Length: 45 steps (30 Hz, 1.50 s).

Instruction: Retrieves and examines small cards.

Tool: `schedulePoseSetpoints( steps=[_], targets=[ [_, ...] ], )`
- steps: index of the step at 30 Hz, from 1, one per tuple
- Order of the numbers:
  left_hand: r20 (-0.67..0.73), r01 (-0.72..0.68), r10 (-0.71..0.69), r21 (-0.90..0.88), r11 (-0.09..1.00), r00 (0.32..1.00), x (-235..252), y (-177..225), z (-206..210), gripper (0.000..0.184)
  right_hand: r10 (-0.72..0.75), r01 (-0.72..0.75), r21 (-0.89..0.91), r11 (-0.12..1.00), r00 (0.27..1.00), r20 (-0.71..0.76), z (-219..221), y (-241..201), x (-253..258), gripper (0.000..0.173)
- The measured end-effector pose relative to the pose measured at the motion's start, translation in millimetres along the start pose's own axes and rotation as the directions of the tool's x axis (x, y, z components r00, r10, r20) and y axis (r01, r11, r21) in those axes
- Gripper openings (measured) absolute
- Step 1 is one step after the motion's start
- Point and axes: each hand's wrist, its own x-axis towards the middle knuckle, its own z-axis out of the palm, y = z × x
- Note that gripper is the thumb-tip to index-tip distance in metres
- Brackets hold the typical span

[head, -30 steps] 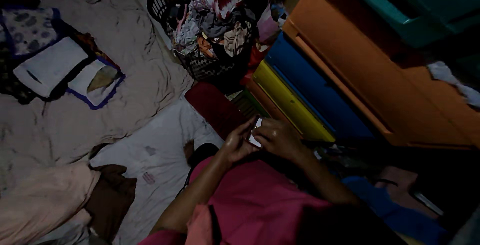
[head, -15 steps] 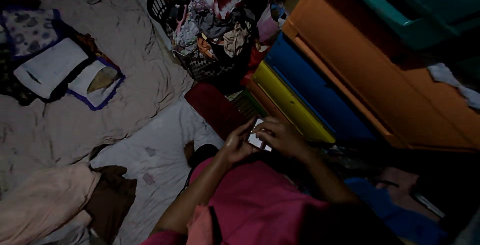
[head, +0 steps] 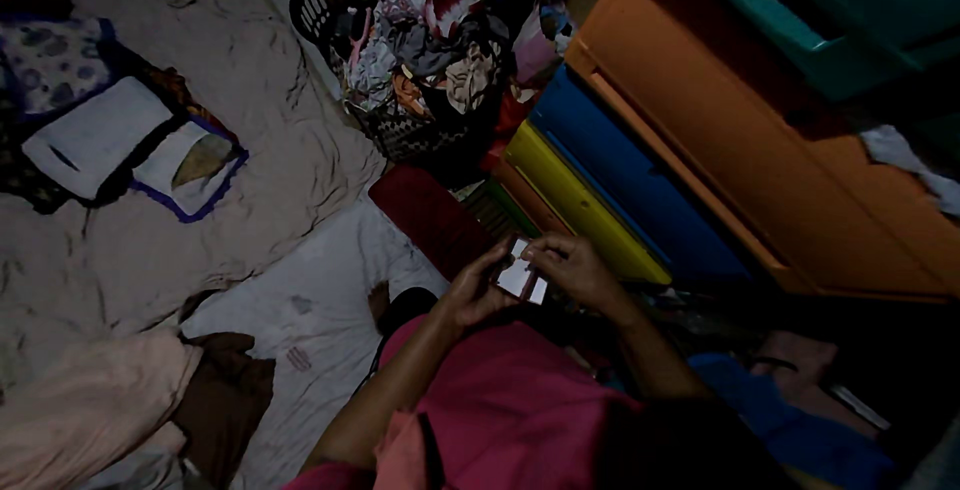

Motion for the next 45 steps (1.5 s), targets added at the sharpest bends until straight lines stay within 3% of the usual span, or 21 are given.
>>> schedulePoseSetpoints(
  steps=[4, 8, 12, 16, 23, 26, 32, 38, 45],
  targets=[
    [0.077, -0.02, 0.013, 0.088, 0.996, 0.997, -1, 1, -2, 0.037, 0.019, -0.019, -0.03, 0.999, 1.0, 0.003, 2, -2, 1, 0.02],
    [0.014, -0.005, 0.002, 0.238, 0.971, 1.0, -2, 3, 1, 0.049, -0.006, -0.005, -0.224, 0.975, 0.999, -0.049, 9, -7, -1, 0.024],
    [0.032, -0.01, 0.002, 0.257, 0.966, 0.999, -3, 3, 0, 0.05, -0.084, 0.047, -0.373, 0.926, 0.993, -0.083, 16, -11, -5, 0.026],
    [0.025, 0.002, -0.009, 0.26, 0.966, 1.0, -3, 1, -1, 0.047, -0.278, 0.15, -0.538, 0.829, 0.946, -0.165, 29, -3, -7, 0.023],
    [-0.018, 0.017, -0.013, 0.25, 0.968, 1.0, -7, -3, 0, 0.042, -0.504, 0.286, -0.633, 0.72, 0.842, -0.193, 42, 11, -8, 0.02],
    [-0.029, -0.008, 0.015, 0.241, 0.971, 0.999, -8, -2, -1, 0.043, -0.497, 0.304, -0.571, 0.763, 0.84, -0.217, 45, 16, -10, 0.021],
    [0.004, -0.019, 0.019, 0.23, 0.973, 1.0, -10, -2, 0, 0.045, -0.392, 0.325, -0.252, 0.912, 0.872, -0.293, 44, 25, -12, 0.019],
    [0.022, -0.044, 0.039, 0.263, 0.964, 0.999, -11, -4, -1, 0.049, -0.202, 0.21, 0.004, 0.978, 0.946, -0.252, 37, 18, -14, 0.016],
    [0.008, -0.043, 0.042, 0.277, 0.96, 0.999, -10, -6, 1, 0.047, -0.095, 0.11, 0.057, 0.992, 0.97, -0.224, 31, 13, -15, 0.016]
  ],
)
